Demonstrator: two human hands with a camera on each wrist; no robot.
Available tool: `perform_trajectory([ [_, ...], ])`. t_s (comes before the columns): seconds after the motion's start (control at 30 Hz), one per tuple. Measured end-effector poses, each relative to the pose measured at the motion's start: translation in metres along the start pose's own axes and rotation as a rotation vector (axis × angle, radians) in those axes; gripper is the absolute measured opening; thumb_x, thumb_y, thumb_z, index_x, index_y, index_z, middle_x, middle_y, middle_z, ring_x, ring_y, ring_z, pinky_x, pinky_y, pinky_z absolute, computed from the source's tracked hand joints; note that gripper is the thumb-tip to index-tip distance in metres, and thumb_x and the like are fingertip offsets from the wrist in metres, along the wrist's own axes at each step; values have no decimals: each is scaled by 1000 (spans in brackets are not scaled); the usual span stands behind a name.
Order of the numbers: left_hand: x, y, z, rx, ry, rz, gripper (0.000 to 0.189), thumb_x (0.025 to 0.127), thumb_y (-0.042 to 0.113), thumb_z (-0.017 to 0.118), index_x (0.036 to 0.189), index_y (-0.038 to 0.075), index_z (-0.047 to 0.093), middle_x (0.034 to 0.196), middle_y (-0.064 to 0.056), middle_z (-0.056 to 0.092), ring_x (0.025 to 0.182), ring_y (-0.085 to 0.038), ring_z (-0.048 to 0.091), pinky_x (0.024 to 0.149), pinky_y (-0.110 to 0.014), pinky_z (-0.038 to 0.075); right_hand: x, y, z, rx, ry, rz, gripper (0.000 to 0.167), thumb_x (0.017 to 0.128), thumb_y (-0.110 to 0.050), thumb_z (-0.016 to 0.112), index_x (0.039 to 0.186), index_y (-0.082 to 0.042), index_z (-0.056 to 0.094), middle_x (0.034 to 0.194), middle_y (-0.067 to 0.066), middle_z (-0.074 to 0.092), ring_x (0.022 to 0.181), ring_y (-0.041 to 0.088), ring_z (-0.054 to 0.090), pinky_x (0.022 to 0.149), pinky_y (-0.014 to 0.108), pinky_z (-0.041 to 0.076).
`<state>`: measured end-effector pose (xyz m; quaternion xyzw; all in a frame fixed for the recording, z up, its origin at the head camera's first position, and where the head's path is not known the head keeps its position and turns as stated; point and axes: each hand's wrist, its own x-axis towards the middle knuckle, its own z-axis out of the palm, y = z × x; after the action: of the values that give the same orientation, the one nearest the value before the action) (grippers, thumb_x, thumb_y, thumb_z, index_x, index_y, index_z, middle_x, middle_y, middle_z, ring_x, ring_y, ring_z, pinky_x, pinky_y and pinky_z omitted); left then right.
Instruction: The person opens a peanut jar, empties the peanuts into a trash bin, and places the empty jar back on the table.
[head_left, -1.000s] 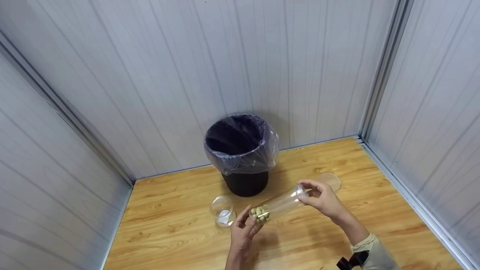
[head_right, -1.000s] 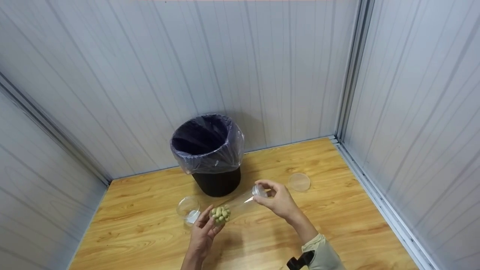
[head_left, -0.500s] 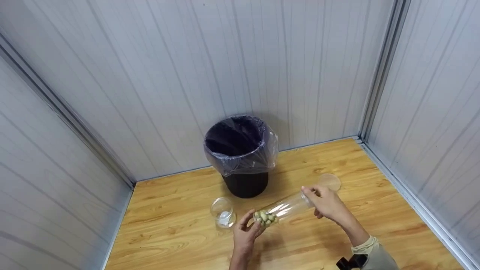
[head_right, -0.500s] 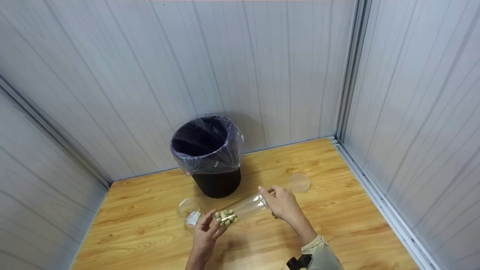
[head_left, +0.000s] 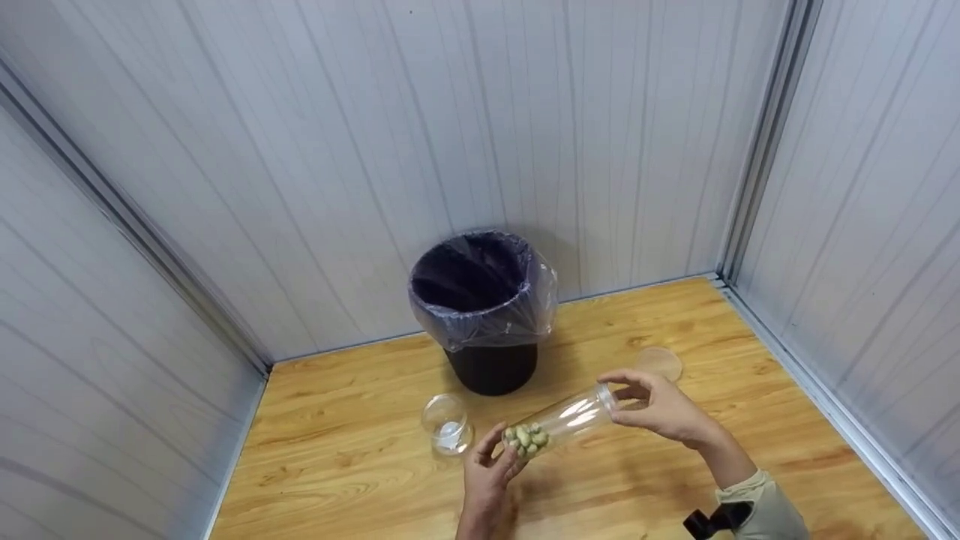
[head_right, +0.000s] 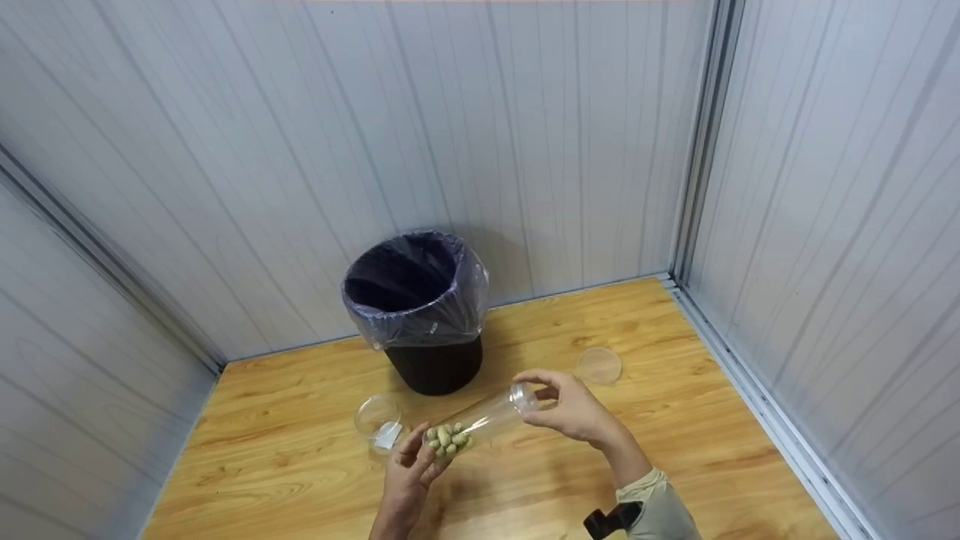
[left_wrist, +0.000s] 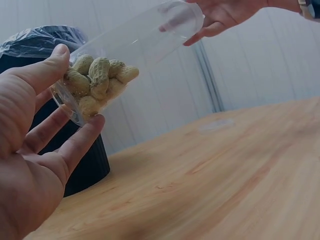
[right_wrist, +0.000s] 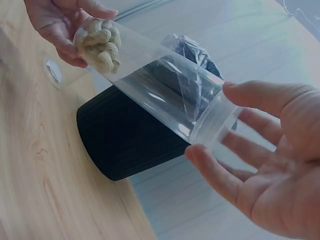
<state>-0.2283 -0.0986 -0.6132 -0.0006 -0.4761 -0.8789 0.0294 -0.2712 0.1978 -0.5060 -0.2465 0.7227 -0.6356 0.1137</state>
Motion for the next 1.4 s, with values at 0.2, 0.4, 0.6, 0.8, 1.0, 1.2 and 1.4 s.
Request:
perform_trajectory([
  [0.2, 0, -5, -1, -26, -8, 25, 37, 87, -8, 65, 123, -3, 61, 115, -12, 56, 101, -27, 63, 84, -41, 55, 5, 3, 2, -61, 139, -2, 54, 97, -17, 62, 142, 4, 42, 145, 28, 37, 123, 46, 45, 92, 44, 50],
  [0.4, -4, -8, -4, -26, -25, 44, 32, 88, -6, 66, 116, 10, 67, 113, -10, 56, 100, -25, 64, 85, -41, 54, 2, 3, 9, -374, 247, 53, 45, 104, -39, 41, 123, -4, 62, 112, 13, 65, 90, 27, 65, 74, 40, 56],
  [0.6, -4, -9, -4, -26, -19, 46, 32, 87, -6, 67, 112, 14, 68, 112, -11, 56, 98, -25, 64, 84, -41, 54, 0, 2, 8, -410, 115, 81, 46, 103, -40, 46, 126, -2, 59, 102, 11, 63, 73, 23, 62, 59, 36, 54],
  [0.8, -6, -8, -3, -23, 3, 25, 32, 86, -7, 67, 113, 12, 68, 113, -12, 56, 98, -25, 64, 84, -39, 55, -2, 7, 1, -195, -10, 38, 46, 98, -23, 60, 137, -1, 49, 124, 21, 53, 94, 29, 61, 74, 44, 56],
  [1.0, -8, -8, -6, -17, -15, 28, 35, 87, -8, 65, 119, 6, 66, 115, -12, 56, 98, -24, 64, 84, -37, 55, -5, 16, -4, -22, -86, -54, 58, 89, -3, 69, 140, 4, 42, 140, 29, 40, 118, 44, 49, 91, 35, 52],
  [1.2, -7, -8, -7, -36, -27, 45, 34, 87, -9, 65, 116, 9, 66, 115, -13, 55, 99, -25, 63, 84, -38, 55, -6, 14, -1, -23, -8, -26, 66, 92, -9, 66, 146, 4, 31, 149, 27, 29, 130, 47, 37, 98, 41, 46],
  [1.4, -8, -10, -8, -40, -18, 57, 37, 85, -10, 66, 122, -6, 60, 114, -12, 54, 98, -24, 64, 83, -35, 55, -4, 6, 6, -212, 190, 153, 59, 104, -43, 39, 141, 4, 41, 124, 29, 55, 77, 32, 68, 61, 40, 58],
])
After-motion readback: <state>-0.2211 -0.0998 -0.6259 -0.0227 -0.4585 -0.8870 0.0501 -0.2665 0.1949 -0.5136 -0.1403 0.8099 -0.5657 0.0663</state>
